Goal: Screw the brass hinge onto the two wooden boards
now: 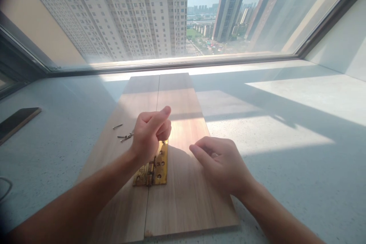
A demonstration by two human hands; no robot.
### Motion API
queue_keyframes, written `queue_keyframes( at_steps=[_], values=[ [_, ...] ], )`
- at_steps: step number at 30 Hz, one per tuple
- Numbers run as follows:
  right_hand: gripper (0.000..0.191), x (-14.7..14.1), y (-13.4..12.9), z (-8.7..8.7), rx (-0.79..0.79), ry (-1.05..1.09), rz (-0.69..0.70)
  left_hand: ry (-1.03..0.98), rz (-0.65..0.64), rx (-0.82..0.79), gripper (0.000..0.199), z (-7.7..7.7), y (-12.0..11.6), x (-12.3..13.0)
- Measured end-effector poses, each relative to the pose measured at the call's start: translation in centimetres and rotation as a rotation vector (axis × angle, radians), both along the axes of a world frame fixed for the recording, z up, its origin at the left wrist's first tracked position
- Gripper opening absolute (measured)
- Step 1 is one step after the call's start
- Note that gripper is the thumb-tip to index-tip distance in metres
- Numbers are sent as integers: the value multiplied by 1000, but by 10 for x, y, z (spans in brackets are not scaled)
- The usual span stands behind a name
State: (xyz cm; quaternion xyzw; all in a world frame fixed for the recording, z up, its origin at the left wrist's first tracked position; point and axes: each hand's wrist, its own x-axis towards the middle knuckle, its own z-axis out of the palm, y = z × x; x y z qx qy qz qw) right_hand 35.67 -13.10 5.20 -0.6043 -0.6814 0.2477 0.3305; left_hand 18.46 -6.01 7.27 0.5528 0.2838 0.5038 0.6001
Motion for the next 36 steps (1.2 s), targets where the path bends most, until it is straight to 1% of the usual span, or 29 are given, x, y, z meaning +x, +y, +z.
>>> queue_keyframes(
  at_steps=[2,3,4,5,6,7,10,11,12,13,15,17,20,22,25,26,27,28,29,30,33,35,36],
  values=[
    [35,0,0,-1,-5,-8,0,62,-345,-19,67,2,11,-8],
    [36,0,0,-1,-10,-13,2,92,-464,-18,65,4,15,-11],
    [36,0,0,-1,-14,-18,5,112,-536,-17,62,6,18,-13],
    [36,0,0,-1,-17,-20,7,123,-543,-9,58,7,18,-15],
    [36,0,0,-1,-17,-19,9,128,-485,6,55,8,17,-15],
    [36,0,0,0,-15,-14,8,130,-371,24,53,9,14,-15],
    [35,0,-2,2,-11,0,1,155,99,46,51,7,1,-11],
    [35,0,-2,2,-11,1,-1,162,211,36,49,6,-4,-10],
    [35,0,-2,2,-11,1,-1,161,278,20,47,4,-8,-9],
    [35,0,-2,2,-12,1,-1,146,309,4,46,2,-13,-7],
    [35,-1,-2,2,-6,3,5,85,295,5,49,-2,-19,-2],
    [35,-1,-2,2,4,3,19,39,215,46,56,-5,-22,1],
    [34,0,-2,2,11,1,28,23,31,105,60,-7,-16,1],
    [35,0,-2,2,6,-2,28,33,-154,88,62,-6,-7,-5],
    [36,-1,-2,1,-5,-4,30,68,-511,26,62,-3,11,-18],
    [36,-2,-2,1,-12,-3,29,48,-554,-1,61,-1,16,-21],
    [36,-2,-2,0,-19,-2,28,35,-558,-27,57,0,19,-23],
    [36,-2,-2,0,-26,-1,30,33,-514,-37,54,2,20,-24],
    [35,-2,-2,0,-29,-1,32,48,-442,-29,51,4,19,-24],
    [35,-2,-2,0,-27,2,32,86,-353,-12,49,6,17,-23],
    [35,-2,-3,0,-11,4,33,202,-10,24,45,10,3,-16],
    [34,-2,-3,0,-4,1,31,199,171,10,44,10,-7,-10],
    [34,-2,-3,0,-4,-1,31,168,226,6,44,8,-12,-6]
  ],
)
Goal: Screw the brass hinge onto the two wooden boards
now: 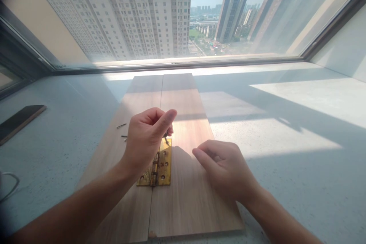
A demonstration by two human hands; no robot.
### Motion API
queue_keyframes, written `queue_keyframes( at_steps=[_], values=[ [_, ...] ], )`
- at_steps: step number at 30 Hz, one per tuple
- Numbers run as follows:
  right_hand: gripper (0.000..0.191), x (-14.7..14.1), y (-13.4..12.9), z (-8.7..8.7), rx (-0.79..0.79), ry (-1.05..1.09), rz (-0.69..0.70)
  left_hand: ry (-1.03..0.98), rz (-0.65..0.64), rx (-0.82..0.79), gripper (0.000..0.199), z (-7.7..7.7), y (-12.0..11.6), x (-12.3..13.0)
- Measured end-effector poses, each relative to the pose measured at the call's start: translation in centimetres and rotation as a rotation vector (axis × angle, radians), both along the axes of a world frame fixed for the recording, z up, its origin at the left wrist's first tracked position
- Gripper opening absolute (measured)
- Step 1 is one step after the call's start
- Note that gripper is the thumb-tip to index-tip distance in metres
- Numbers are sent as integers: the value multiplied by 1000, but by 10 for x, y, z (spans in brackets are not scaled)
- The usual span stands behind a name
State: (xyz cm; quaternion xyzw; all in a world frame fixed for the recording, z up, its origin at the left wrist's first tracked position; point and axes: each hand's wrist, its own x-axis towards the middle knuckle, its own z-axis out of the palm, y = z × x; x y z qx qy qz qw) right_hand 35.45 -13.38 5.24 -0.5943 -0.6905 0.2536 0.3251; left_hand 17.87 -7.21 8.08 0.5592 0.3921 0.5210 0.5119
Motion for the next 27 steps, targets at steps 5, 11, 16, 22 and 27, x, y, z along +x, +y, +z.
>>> queue_keyframes(
  at_steps=[5,11,16,22,27],
  values=[
    [34,0,0,-1,3,3,6,-186,1,95,55,-14,-7,14],
    [34,0,0,-1,7,3,7,-117,-578,-20,61,-5,20,-2],
    [34,0,0,0,-4,0,14,-76,-319,-36,49,-2,17,-9],
    [34,-1,-2,1,9,2,10,3,201,117,46,-7,-13,2],
    [34,0,-2,0,4,8,10,-79,102,150,53,-12,-12,15]
  ],
)
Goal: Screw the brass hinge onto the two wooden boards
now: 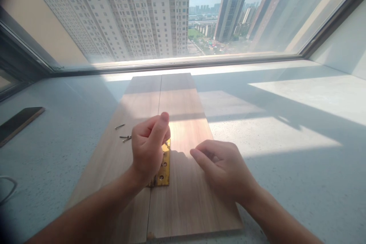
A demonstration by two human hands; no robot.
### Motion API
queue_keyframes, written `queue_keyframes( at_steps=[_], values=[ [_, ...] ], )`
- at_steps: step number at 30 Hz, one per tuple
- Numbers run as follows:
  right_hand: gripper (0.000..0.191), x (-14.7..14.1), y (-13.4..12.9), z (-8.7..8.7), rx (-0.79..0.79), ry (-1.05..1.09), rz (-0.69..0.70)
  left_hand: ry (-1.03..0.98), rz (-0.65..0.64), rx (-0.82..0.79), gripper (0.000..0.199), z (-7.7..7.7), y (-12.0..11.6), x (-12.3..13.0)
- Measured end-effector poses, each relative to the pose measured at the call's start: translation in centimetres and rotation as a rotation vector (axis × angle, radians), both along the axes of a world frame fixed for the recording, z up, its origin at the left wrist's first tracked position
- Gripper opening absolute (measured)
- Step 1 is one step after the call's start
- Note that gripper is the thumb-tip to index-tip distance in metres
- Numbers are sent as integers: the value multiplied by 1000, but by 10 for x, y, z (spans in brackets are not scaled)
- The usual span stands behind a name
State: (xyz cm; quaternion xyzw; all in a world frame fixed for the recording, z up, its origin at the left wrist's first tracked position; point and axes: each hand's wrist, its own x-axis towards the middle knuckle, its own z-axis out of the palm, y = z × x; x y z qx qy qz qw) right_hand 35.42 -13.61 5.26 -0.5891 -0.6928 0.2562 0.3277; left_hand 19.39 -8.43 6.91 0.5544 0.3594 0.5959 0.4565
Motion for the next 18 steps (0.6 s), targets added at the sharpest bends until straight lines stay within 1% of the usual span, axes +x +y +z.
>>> queue_keyframes(
  at_steps=[2,3,4,5,7,8,9,10,11,12,13,16,17,18],
  values=[
    [35,0,1,0,1,1,-7,7,-38,-3,55,1,6,3],
    [35,0,1,0,0,0,-7,14,-78,-14,55,2,10,3],
    [36,0,1,-1,-1,-3,-6,30,-153,-28,56,4,14,2],
    [36,0,2,-1,-2,-6,-3,51,-259,-41,56,6,19,0],
    [37,0,2,0,0,-13,6,93,-524,-69,58,10,29,-6],
    [36,-1,2,0,-1,-17,12,93,-632,-90,57,11,33,-10],
    [36,-1,2,1,-3,-20,14,76,-702,-120,55,13,36,-13],
    [36,-1,2,1,-5,-22,14,48,-724,-158,53,13,38,-16],
    [35,-1,2,1,-7,-25,11,19,-700,-189,50,13,39,-19],
    [35,0,2,1,-5,-26,8,5,-642,-203,49,12,38,-21],
    [35,0,1,2,-2,-25,3,9,-546,-198,48,12,36,-22],
    [35,0,1,1,13,-20,3,71,-153,-131,50,8,24,-23],
    [35,-1,1,1,15,-20,4,77,-47,-125,50,7,19,-21],
    [35,-1,2,0,15,-22,5,60,31,-130,50,6,14,-19]
  ],
)
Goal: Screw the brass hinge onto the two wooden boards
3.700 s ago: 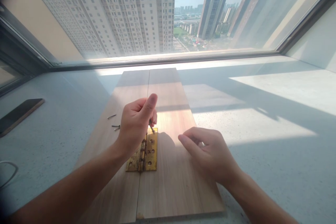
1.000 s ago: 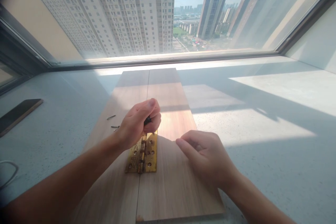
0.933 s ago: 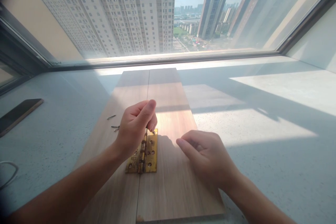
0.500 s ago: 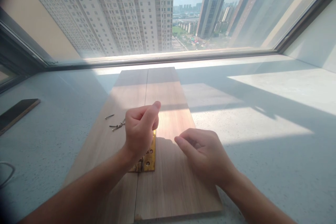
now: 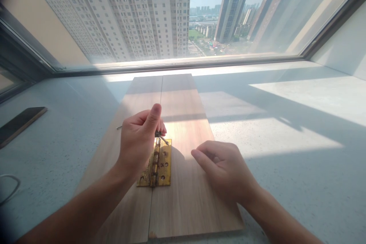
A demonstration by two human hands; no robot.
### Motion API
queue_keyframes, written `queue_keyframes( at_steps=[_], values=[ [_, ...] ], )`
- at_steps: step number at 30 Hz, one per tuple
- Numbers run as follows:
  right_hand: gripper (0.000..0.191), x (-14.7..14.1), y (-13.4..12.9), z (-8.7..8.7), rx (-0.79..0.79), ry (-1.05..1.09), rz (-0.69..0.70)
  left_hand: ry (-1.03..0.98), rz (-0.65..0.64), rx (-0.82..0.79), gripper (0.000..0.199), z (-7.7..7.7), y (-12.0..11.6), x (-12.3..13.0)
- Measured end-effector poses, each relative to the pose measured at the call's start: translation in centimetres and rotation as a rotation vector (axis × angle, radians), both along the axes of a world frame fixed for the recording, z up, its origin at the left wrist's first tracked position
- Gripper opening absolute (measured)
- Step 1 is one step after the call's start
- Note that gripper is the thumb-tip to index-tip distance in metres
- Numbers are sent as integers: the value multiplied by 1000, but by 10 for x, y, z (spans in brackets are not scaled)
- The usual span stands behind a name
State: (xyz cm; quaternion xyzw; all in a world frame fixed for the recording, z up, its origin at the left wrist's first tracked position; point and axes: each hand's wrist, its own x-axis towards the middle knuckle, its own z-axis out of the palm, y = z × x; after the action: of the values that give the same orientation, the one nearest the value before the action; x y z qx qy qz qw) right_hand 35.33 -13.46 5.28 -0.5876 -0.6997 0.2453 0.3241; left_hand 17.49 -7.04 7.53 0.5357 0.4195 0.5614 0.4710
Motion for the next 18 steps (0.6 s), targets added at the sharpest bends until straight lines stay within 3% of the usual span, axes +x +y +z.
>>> queue_keyframes(
  at_steps=[3,6,9,12,14,18],
  values=[
    [36,-1,0,0,-8,-3,-5,-98,58,-5,54,-2,-10,10],
    [35,-1,0,0,-14,2,-5,-112,-31,39,56,-4,-12,18],
    [35,-1,1,0,-22,0,-5,-62,-225,63,57,-3,-7,17],
    [35,0,1,-3,-10,6,0,40,-542,29,61,1,1,13],
    [31,0,-1,-3,46,17,-11,58,-658,4,59,5,6,10],
    [6,-7,-3,12,344,-32,26,44,-634,-46,45,4,11,10]
  ],
)
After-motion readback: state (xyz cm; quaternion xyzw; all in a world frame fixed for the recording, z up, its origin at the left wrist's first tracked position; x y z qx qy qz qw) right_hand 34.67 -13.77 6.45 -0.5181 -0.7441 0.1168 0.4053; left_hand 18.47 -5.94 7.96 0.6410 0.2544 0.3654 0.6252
